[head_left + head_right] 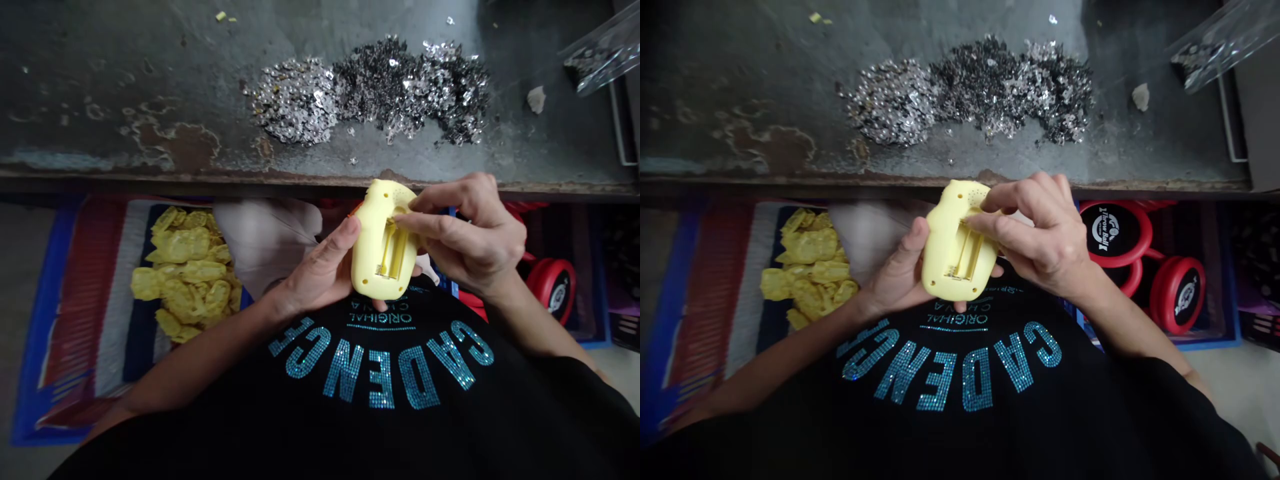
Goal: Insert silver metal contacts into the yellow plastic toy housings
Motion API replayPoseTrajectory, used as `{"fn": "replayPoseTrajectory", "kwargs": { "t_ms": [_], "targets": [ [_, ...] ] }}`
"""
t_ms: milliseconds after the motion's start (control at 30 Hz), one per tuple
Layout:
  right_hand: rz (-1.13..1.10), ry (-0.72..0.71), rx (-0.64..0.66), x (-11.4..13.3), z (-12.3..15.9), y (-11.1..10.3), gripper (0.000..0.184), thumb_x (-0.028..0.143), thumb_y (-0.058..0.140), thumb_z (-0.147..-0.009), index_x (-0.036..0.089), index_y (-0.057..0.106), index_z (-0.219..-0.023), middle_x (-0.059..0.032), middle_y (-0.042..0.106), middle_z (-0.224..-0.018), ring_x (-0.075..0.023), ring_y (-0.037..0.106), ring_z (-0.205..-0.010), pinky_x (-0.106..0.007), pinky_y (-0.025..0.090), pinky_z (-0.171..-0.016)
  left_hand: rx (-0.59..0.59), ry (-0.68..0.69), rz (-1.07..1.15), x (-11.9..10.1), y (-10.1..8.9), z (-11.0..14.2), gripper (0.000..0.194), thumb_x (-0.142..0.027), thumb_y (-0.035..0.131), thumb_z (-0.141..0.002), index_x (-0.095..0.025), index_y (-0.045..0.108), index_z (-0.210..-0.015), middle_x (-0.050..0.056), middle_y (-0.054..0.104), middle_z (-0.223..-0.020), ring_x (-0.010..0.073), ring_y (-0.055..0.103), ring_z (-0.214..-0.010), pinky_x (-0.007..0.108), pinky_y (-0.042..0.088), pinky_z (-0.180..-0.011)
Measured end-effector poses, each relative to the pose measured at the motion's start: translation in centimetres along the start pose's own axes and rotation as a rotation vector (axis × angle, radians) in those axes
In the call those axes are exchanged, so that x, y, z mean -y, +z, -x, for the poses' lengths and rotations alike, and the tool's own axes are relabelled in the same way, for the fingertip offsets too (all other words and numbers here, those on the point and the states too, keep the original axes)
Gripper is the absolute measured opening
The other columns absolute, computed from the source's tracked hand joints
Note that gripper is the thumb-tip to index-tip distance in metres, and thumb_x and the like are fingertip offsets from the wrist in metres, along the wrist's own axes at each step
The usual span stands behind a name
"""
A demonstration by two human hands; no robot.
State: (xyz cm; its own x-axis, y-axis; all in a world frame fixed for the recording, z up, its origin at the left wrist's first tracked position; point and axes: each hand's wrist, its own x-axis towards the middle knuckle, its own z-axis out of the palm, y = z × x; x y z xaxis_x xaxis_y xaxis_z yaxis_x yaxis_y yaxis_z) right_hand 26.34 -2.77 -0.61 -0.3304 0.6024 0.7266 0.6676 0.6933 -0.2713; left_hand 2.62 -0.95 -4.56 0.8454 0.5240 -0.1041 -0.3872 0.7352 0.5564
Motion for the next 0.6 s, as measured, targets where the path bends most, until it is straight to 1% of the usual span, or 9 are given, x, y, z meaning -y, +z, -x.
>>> {"fn": "replayPoseTrajectory", "kwargs": {
  "t_ms": [100,167,233,267,333,433,467,533,600],
  "targets": [
    [-0.019,0.014,0.036,0.1,-0.1,-0.1,0.017,0.023,0.069,-0.112,0.029,0.083,-0.121,-0.0031,0.084,-0.109,-0.0221,0.073,-0.089,-0.045,0.052,-0.079,-0.015,-0.016,-0.031,-0.1,0.2,-0.1,0.091,-0.077,0.068,-0.109,-0.032,0.036,-0.182,0.018,0.082,-0.147,0.0438,0.089,-0.118,0.034,0.074,-0.056],
    [-0.125,0.120,0.068,-0.1,-0.4,-0.5,0.020,0.022,0.072,-0.110,0.030,0.084,-0.125,-0.0047,0.085,-0.113,-0.0243,0.078,-0.097,-0.047,0.060,-0.084,-0.040,-0.020,-0.045,-0.1,0.5,-0.1,0.096,-0.080,0.071,-0.105,-0.033,0.037,-0.181,0.018,0.081,-0.148,0.0448,0.089,-0.116,0.034,0.072,-0.053],
    [-0.255,0.256,0.119,-0.6,-1.0,-0.9,0.025,0.029,0.080,-0.107,0.029,0.083,-0.132,-0.0073,0.084,-0.123,-0.0286,0.080,-0.114,-0.049,0.068,-0.095,-0.122,0.003,-0.070,0.0,0.9,0.1,0.094,-0.079,0.077,-0.102,-0.036,0.042,-0.178,0.016,0.080,-0.149,0.0434,0.089,-0.114,0.034,0.070,-0.053],
    [-0.308,0.310,0.166,-0.9,-1.4,-1.1,0.032,0.035,0.083,-0.105,0.028,0.081,-0.136,-0.0089,0.083,-0.130,-0.0305,0.079,-0.123,-0.050,0.069,-0.101,-0.185,0.032,-0.093,0.1,1.1,0.2,0.092,-0.077,0.081,-0.100,-0.037,0.046,-0.175,0.014,0.080,-0.149,0.0412,0.088,-0.113,0.033,0.070,-0.056],
    [-0.375,0.341,0.282,-1.5,-2.2,-1.5,0.046,0.042,0.085,-0.104,0.023,0.076,-0.145,-0.0112,0.081,-0.139,-0.0319,0.077,-0.131,-0.053,0.071,-0.109,-0.308,0.093,-0.158,0.2,1.3,0.5,0.086,-0.068,0.090,-0.097,-0.039,0.053,-0.168,0.009,0.082,-0.141,0.0348,0.088,-0.109,0.033,0.071,-0.066],
    [-0.388,0.299,0.397,-1.8,-3.0,-1.5,0.053,0.042,0.082,-0.105,0.020,0.070,-0.152,-0.0124,0.081,-0.141,-0.0306,0.077,-0.126,-0.054,0.072,-0.108,-0.362,0.137,-0.267,0.1,1.3,0.7,0.076,-0.060,0.092,-0.098,-0.039,0.059,-0.163,0.003,0.085,-0.116,0.0249,0.085,-0.093,0.029,0.067,-0.070],
    [-0.371,0.301,0.408,-1.7,-3.1,-1.5,0.053,0.042,0.082,-0.105,0.023,0.069,-0.153,-0.0118,0.081,-0.140,-0.0312,0.077,-0.125,-0.055,0.073,-0.107,-0.352,0.133,-0.301,-0.1,1.2,0.7,0.073,-0.058,0.091,-0.101,-0.038,0.059,-0.163,0.002,0.084,-0.111,0.0228,0.084,-0.088,0.027,0.065,-0.067],
    [-0.326,0.333,0.403,-1.4,-2.7,-1.1,0.052,0.044,0.082,-0.105,0.032,0.068,-0.154,-0.0102,0.080,-0.142,-0.0340,0.077,-0.125,-0.057,0.074,-0.104,-0.346,0.135,-0.366,-0.5,1.3,0.7,0.071,-0.052,0.091,-0.102,-0.036,0.059,-0.164,0.002,0.085,-0.114,0.0198,0.082,-0.086,0.024,0.062,-0.065],
    [-0.277,0.367,0.350,-1.1,-1.6,-0.3,0.053,0.047,0.079,-0.106,0.040,0.065,-0.157,-0.0093,0.078,-0.147,-0.0370,0.075,-0.129,-0.059,0.074,-0.100,-0.368,0.166,-0.439,-1.0,1.6,0.8,0.074,-0.042,0.096,-0.099,-0.034,0.059,-0.163,0.003,0.086,-0.124,0.0188,0.083,-0.092,0.024,0.066,-0.073]
  ]
}}
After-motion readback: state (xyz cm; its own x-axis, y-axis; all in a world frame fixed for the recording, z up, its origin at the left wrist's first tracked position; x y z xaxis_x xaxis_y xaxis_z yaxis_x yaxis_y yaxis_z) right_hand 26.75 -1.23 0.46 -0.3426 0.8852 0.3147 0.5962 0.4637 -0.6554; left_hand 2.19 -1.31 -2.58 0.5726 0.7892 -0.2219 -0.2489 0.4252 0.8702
